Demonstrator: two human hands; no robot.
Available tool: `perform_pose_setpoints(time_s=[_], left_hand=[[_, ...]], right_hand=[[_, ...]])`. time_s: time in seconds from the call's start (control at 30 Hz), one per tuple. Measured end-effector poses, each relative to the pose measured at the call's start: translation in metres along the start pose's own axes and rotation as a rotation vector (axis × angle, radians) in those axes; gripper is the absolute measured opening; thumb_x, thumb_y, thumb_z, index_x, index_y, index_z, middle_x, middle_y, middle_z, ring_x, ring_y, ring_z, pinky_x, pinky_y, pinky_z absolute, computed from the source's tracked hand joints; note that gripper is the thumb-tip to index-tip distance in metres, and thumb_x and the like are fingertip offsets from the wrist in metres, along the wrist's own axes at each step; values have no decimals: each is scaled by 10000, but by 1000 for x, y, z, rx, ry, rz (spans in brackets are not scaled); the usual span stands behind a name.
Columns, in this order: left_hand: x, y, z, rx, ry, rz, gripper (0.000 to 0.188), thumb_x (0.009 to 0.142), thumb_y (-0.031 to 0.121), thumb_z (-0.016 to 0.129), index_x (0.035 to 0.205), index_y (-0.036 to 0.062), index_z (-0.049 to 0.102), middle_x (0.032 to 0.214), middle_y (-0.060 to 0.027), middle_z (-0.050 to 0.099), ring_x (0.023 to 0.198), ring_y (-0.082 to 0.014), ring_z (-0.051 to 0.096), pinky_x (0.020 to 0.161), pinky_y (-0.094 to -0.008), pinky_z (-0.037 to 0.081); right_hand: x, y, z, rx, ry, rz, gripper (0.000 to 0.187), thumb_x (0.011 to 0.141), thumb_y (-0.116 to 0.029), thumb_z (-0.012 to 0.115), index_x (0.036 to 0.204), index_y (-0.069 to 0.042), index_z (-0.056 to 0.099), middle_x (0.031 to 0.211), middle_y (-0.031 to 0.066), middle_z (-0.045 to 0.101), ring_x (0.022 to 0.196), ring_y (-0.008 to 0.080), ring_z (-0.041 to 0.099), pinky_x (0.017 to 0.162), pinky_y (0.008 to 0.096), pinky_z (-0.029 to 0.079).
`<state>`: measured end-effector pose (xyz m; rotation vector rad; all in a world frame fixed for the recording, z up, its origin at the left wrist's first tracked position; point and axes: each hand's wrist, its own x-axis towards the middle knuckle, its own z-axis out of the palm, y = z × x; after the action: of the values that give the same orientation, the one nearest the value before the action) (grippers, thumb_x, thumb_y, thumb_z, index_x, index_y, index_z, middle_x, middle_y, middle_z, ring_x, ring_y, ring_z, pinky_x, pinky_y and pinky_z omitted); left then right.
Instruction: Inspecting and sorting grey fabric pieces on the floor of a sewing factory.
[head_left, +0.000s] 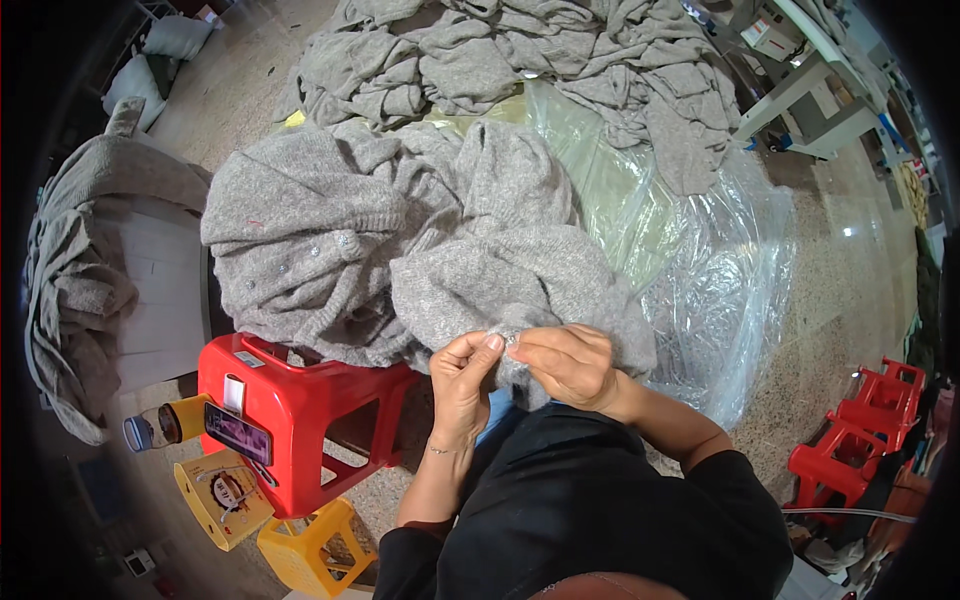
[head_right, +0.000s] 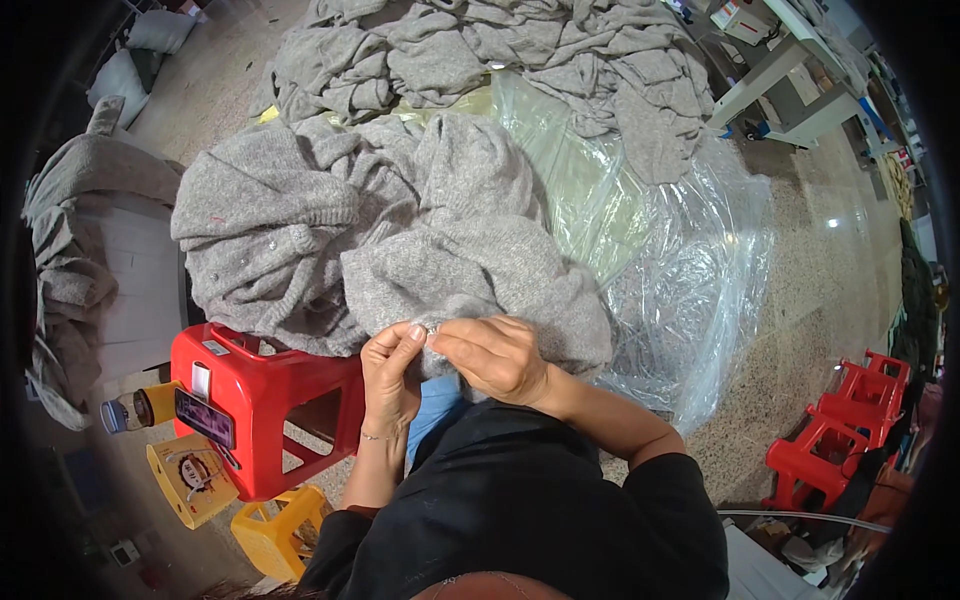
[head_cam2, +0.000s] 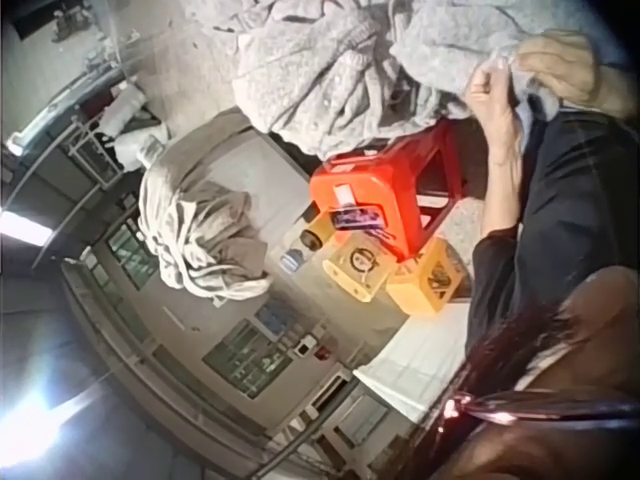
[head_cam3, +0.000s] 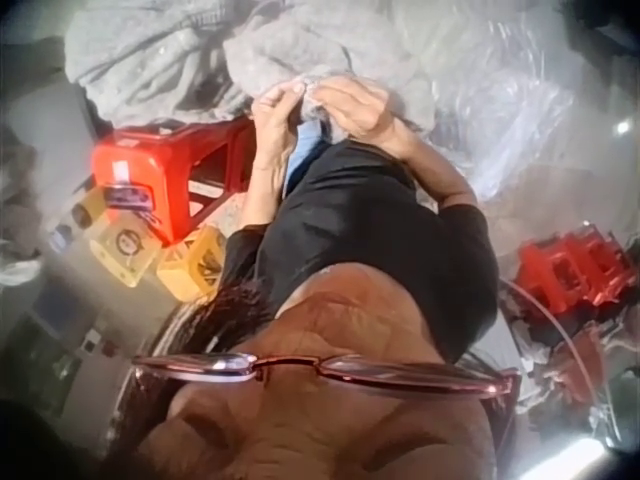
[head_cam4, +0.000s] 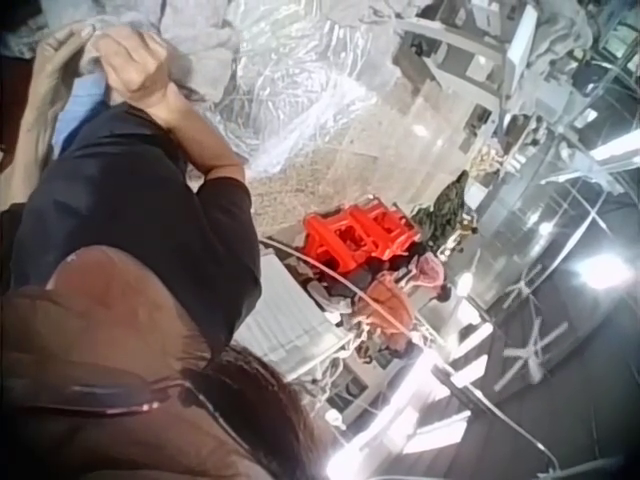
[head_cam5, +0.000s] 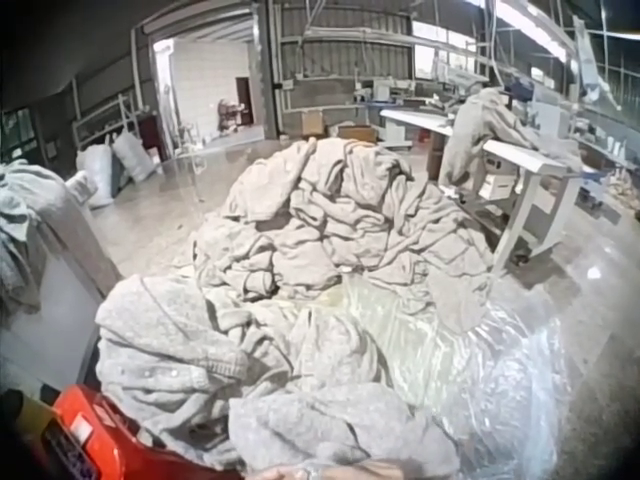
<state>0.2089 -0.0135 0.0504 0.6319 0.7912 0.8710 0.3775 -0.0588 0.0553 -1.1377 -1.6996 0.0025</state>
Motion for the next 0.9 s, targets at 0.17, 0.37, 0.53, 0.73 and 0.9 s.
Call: perform_pose_setpoints(time_s=[0.17,0.37,0.53,0.73,0.9], left_hand=[[0,-13,4,-53,105,65,165,887,-5,754,1041,-28,696,911,-39,716,753,-53,622,675,-187,479],[0,-13,-11,295,45,277,153,856,-53,761,988,1,707,909,-24,700,808,-57,615,718,-202,490],[4,-8,-18,449,-27,322,129,842,-57,763,950,-13,707,906,-19,697,827,-66,603,734,-217,484],[-11,-12,-5,767,93,607,118,836,-82,729,933,-25,693,866,-66,699,762,-111,618,682,-231,482],[-19,-19,3,764,159,691,140,831,-101,701,944,-21,683,912,-95,713,851,-138,648,779,-252,498]], right_hand=[[-1,-1,9,-12,39,60,240,718,29,768,933,-51,697,883,42,678,683,185,677,556,309,530],[7,1,-3,264,-247,488,257,756,39,699,996,-48,664,885,76,640,706,249,672,570,340,526],[12,4,-12,107,-433,229,172,801,-16,677,939,-42,578,814,92,563,598,294,619,506,394,484],[4,-11,-5,30,-323,200,144,770,4,687,815,-44,558,766,93,528,581,267,611,492,385,485],[2,-13,-2,47,-254,209,143,766,9,683,849,-43,579,747,95,514,593,266,618,508,369,498]])
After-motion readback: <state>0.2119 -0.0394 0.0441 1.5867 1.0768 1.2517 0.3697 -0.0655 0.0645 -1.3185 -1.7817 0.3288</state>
